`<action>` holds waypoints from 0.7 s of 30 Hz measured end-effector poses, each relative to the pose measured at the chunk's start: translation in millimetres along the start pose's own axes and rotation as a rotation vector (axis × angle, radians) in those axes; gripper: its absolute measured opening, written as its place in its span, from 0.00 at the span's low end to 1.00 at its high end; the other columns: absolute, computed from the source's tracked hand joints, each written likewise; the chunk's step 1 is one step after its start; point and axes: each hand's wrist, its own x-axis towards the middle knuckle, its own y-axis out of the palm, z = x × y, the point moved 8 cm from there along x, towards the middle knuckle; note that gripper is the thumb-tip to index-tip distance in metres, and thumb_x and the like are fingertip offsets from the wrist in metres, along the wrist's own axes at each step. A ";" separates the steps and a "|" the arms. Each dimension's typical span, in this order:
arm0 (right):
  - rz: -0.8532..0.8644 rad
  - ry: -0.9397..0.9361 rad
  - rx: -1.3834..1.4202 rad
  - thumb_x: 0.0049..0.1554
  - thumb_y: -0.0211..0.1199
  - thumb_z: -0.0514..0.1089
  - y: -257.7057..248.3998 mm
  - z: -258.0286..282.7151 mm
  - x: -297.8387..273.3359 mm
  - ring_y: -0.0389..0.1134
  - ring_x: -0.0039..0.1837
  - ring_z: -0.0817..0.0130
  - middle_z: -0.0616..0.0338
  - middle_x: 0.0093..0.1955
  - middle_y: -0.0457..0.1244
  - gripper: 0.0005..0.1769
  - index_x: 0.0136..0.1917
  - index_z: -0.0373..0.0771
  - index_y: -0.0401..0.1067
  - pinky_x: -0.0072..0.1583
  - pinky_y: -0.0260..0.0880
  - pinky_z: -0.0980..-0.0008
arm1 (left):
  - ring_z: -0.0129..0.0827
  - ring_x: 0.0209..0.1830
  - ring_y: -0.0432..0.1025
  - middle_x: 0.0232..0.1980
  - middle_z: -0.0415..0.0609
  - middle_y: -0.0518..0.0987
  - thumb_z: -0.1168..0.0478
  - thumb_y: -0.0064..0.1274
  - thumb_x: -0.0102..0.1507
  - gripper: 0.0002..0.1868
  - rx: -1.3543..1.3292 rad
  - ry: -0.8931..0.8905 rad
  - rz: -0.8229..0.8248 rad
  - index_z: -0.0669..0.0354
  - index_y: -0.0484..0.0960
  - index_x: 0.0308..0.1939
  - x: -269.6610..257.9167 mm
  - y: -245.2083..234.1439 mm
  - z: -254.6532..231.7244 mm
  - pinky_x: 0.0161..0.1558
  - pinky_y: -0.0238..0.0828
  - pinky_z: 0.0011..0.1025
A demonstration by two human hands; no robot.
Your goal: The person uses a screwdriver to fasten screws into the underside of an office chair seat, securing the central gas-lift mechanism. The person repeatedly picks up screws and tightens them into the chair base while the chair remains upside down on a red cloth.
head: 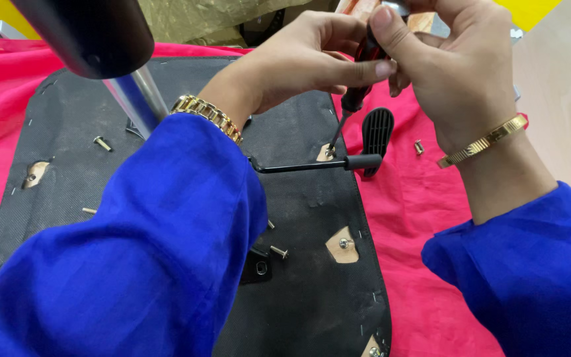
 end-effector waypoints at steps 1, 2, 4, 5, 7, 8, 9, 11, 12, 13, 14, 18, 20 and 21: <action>-0.029 -0.010 -0.032 0.66 0.66 0.41 -1.8 1.3 -1.2 0.66 0.39 0.81 0.63 0.48 0.68 0.10 0.57 0.33 0.73 0.38 0.64 0.80 | 0.20 0.43 0.76 0.46 0.39 0.84 0.55 0.67 0.64 0.16 0.012 0.008 -0.002 0.58 0.85 0.52 0.9 0.6 -1.1 0.46 0.74 0.24; -0.034 -0.009 -0.025 0.65 0.67 0.41 -1.3 0.9 0.0 0.66 0.39 0.80 0.63 0.48 0.68 0.11 0.57 0.32 0.73 0.38 0.65 0.80 | 0.20 0.42 0.76 0.46 0.39 0.85 0.55 0.67 0.63 0.16 0.024 0.016 -0.003 0.57 0.86 0.52 2.2 1.6 -1.5 0.46 0.75 0.24; -0.057 -0.003 -0.008 0.65 0.68 0.41 -1.8 -3.4 1.3 0.67 0.40 0.80 0.61 0.49 0.68 0.12 0.56 0.31 0.72 0.39 0.67 0.79 | 0.20 0.42 0.76 0.46 0.39 0.85 0.56 0.67 0.63 0.16 0.023 0.018 0.008 0.57 0.86 0.52 4.3 4.1 0.9 0.46 0.75 0.24; -0.032 -0.002 0.044 0.67 0.67 0.41 -1.0 -4.3 1.8 0.68 0.41 0.79 0.60 0.51 0.68 0.13 0.59 0.30 0.71 0.39 0.68 0.79 | 0.20 0.42 0.76 0.46 0.40 0.85 0.56 0.66 0.63 0.17 0.013 0.017 0.018 0.57 0.87 0.53 5.1 3.4 1.3 0.46 0.75 0.25; 0.018 0.005 0.150 0.71 0.65 0.40 -0.1 -5.6 1.5 0.70 0.44 0.77 0.57 0.55 0.69 0.15 0.65 0.30 0.68 0.39 0.69 0.78 | 0.20 0.43 0.75 0.46 0.40 0.85 0.57 0.66 0.63 0.19 -0.029 0.032 0.040 0.57 0.85 0.57 8.7 2.2 1.6 0.47 0.74 0.25; 0.025 0.047 0.206 0.70 0.63 0.42 -1.1 -8.8 0.4 0.68 0.42 0.79 0.58 0.53 0.69 0.16 0.65 0.30 0.68 0.39 0.69 0.79 | 0.20 0.44 0.75 0.47 0.40 0.85 0.57 0.65 0.63 0.21 -0.061 0.047 0.052 0.55 0.82 0.59 10.8 1.5 1.4 0.48 0.73 0.24; 0.038 0.092 0.263 0.69 0.61 0.43 -1.3 -11.2 -1.7 0.67 0.40 0.80 0.60 0.51 0.68 0.16 0.65 0.31 0.67 0.39 0.70 0.80 | 0.20 0.44 0.75 0.47 0.41 0.84 0.57 0.65 0.63 0.24 -0.096 0.059 0.058 0.54 0.80 0.62 11.0 0.6 1.8 0.48 0.72 0.24; 0.066 0.124 0.330 0.68 0.58 0.43 2.9 -10.3 -5.4 0.67 0.39 0.80 0.61 0.51 0.67 0.16 0.66 0.32 0.67 0.40 0.73 0.80 | 0.21 0.49 0.78 0.50 0.42 0.86 0.57 0.65 0.63 0.23 -0.119 0.084 0.064 0.58 0.80 0.61 11.2 -1.3 1.0 0.54 0.75 0.24; 0.082 0.111 0.339 0.69 0.56 0.43 4.5 -7.0 -6.5 0.68 0.40 0.80 0.61 0.52 0.67 0.16 0.67 0.32 0.68 0.41 0.75 0.80 | 0.22 0.51 0.80 0.52 0.43 0.87 0.56 0.65 0.64 0.23 -0.131 0.098 0.063 0.59 0.80 0.61 10.7 -1.9 -0.1 0.56 0.76 0.24; 0.090 0.098 0.351 0.70 0.55 0.43 4.5 -4.8 -8.0 0.69 0.40 0.79 0.61 0.54 0.67 0.17 0.68 0.33 0.68 0.43 0.77 0.79 | 0.23 0.51 0.80 0.51 0.45 0.87 0.55 0.66 0.63 0.24 -0.129 0.079 0.062 0.60 0.80 0.60 10.5 -1.7 1.5 0.56 0.76 0.24; 0.049 0.080 0.260 0.68 0.57 0.43 1.0 -3.9 -8.0 0.68 0.39 0.80 0.61 0.53 0.67 0.16 0.65 0.33 0.69 0.41 0.75 0.80 | 0.23 0.50 0.80 0.51 0.46 0.87 0.55 0.67 0.62 0.25 -0.128 0.060 0.061 0.60 0.81 0.60 9.7 -1.9 2.9 0.55 0.76 0.24; -0.080 0.056 -0.019 0.63 0.66 0.41 -5.4 -0.8 -5.1 0.68 0.38 0.80 0.59 0.52 0.68 0.15 0.59 0.31 0.71 0.37 0.70 0.80 | 0.22 0.46 0.79 0.47 0.43 0.86 0.51 0.70 0.58 0.25 0.048 0.015 0.011 0.58 0.85 0.55 10.7 -0.8 4.3 0.47 0.75 0.23; -0.106 0.060 -0.053 0.64 0.70 0.40 -6.6 -2.2 -5.9 0.70 0.41 0.78 0.56 0.53 0.68 0.16 0.59 0.30 0.70 0.39 0.71 0.79 | 0.23 0.41 0.78 0.44 0.41 0.87 0.51 0.70 0.58 0.22 0.142 0.049 0.021 0.57 0.88 0.53 14.2 4.3 -0.1 0.44 0.75 0.25; -0.102 0.059 -0.038 0.65 0.72 0.40 -4.8 -3.7 -5.4 0.71 0.42 0.77 0.54 0.53 0.69 0.17 0.60 0.29 0.69 0.40 0.72 0.78 | 0.24 0.39 0.77 0.42 0.41 0.87 0.51 0.70 0.58 0.21 0.185 0.065 0.022 0.56 0.90 0.51 16.4 5.3 -1.8 0.43 0.75 0.26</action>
